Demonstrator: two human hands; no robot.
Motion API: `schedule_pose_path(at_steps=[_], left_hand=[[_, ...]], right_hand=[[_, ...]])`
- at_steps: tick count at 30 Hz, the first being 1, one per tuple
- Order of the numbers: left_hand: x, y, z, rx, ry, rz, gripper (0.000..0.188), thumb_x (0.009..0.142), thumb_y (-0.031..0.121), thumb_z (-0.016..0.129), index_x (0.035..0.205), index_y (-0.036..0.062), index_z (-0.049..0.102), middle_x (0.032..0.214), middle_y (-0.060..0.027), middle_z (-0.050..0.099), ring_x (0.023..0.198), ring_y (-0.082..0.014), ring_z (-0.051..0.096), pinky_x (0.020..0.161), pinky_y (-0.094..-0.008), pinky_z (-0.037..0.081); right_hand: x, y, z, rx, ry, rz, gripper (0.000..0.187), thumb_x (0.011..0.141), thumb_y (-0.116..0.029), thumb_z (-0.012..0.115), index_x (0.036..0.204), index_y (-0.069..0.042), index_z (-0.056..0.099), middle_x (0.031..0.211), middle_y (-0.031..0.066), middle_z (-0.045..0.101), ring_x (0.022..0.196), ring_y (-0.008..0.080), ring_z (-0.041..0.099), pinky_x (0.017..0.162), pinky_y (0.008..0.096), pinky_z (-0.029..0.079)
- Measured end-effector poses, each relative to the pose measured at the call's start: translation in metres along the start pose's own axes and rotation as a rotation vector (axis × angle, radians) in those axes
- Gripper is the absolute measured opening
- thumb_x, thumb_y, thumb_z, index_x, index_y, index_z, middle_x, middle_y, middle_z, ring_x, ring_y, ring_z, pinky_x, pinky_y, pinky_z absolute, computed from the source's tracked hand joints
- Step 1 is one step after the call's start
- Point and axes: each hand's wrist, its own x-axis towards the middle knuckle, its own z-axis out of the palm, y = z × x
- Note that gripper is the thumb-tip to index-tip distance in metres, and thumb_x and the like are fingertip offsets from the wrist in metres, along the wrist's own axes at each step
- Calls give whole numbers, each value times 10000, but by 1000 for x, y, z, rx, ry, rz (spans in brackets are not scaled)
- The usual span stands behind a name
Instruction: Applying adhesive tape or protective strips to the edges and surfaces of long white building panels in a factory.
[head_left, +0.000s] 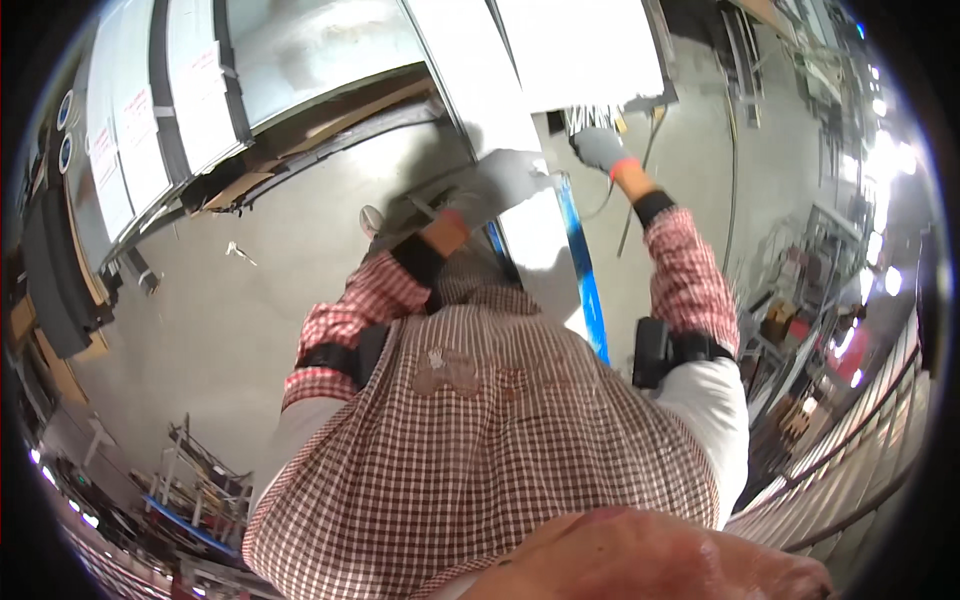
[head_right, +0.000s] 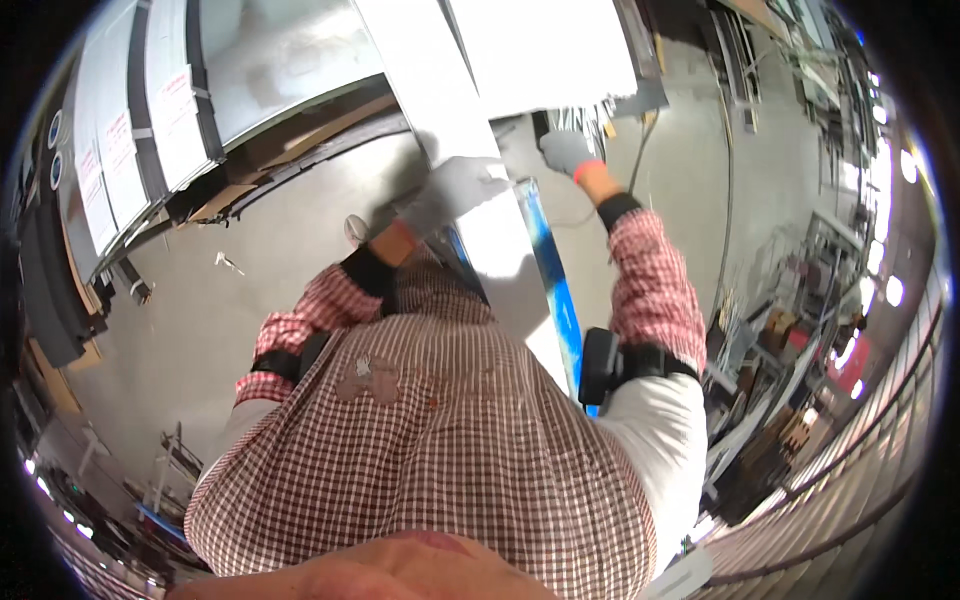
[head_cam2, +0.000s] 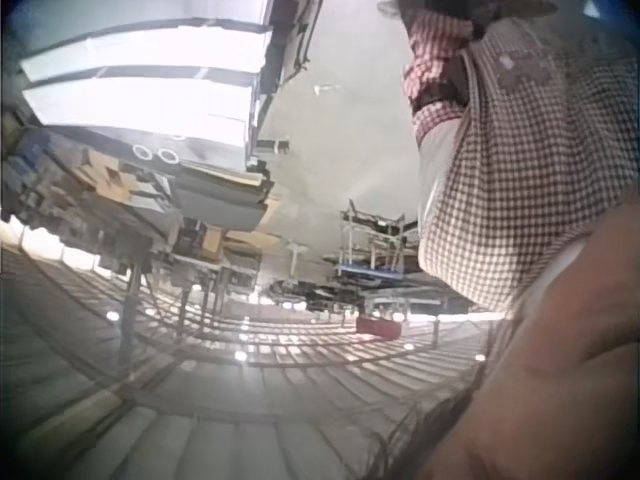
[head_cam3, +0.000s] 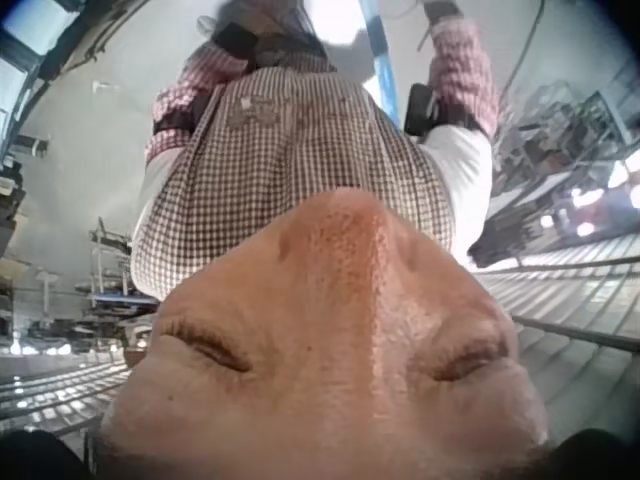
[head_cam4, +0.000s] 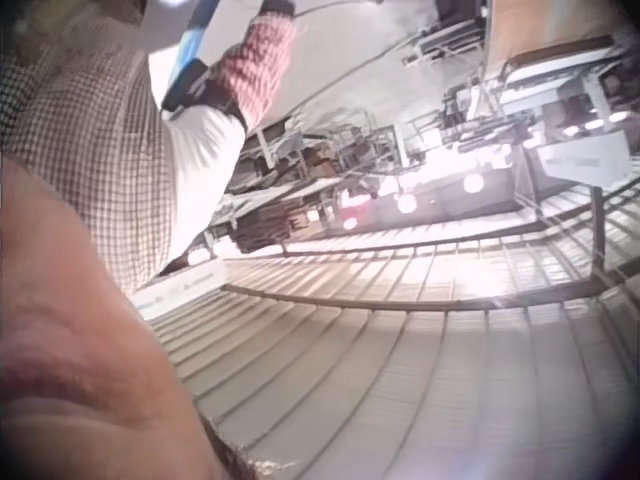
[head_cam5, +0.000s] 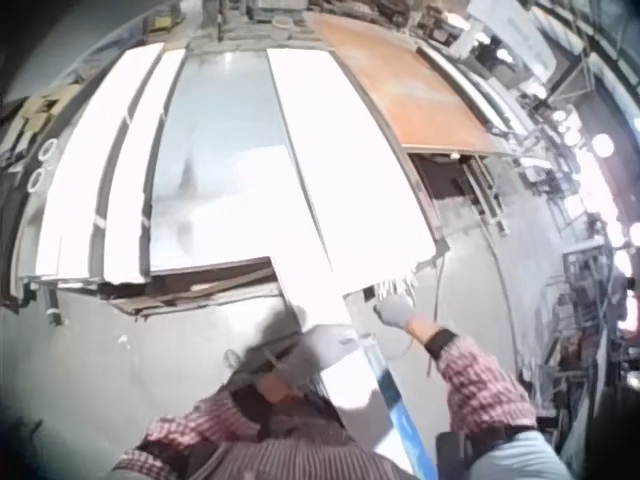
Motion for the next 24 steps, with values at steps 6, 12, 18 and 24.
schedule_pose_path(at_steps=[6, 12, 18, 24], left_hand=[[-21, -46, 45, 50, 639, 82, 543, 853, 279, 638, 1214, -70, 431, 964, -234, 548, 886, -338, 543, 773, -421, 446], [-81, 22, 25, -709, 356, -102, 565, 844, 256, 640, 1170, -132, 390, 969, -231, 615, 856, -314, 645, 710, -349, 536], [-74, -15, 9, -659, 258, -238, 805, 768, 233, 722, 1286, -147, 238, 820, -156, 628, 802, -225, 637, 742, -339, 525], [-117, 43, -58, -867, -209, -228, 719, 768, 42, 590, 1406, -12, 263, 654, -66, 511, 603, -106, 523, 580, -263, 422]], right_hand=[[-54, -102, -99, 571, 160, -8, 182, 751, -176, 564, 844, -32, 626, 744, 193, 635, 663, 312, 626, 584, 376, 490], [-79, -79, -35, 339, 144, -208, 210, 705, -169, 545, 820, -38, 663, 735, 212, 642, 615, 380, 624, 574, 436, 496], [-95, -94, -108, 388, 248, -138, 260, 753, -55, 522, 986, -46, 636, 943, 151, 662, 798, 349, 636, 680, 400, 502], [-144, -162, -141, 505, -105, -703, 359, 778, -54, 588, 1116, -162, 639, 1010, 109, 670, 762, 294, 632, 691, 332, 507]])
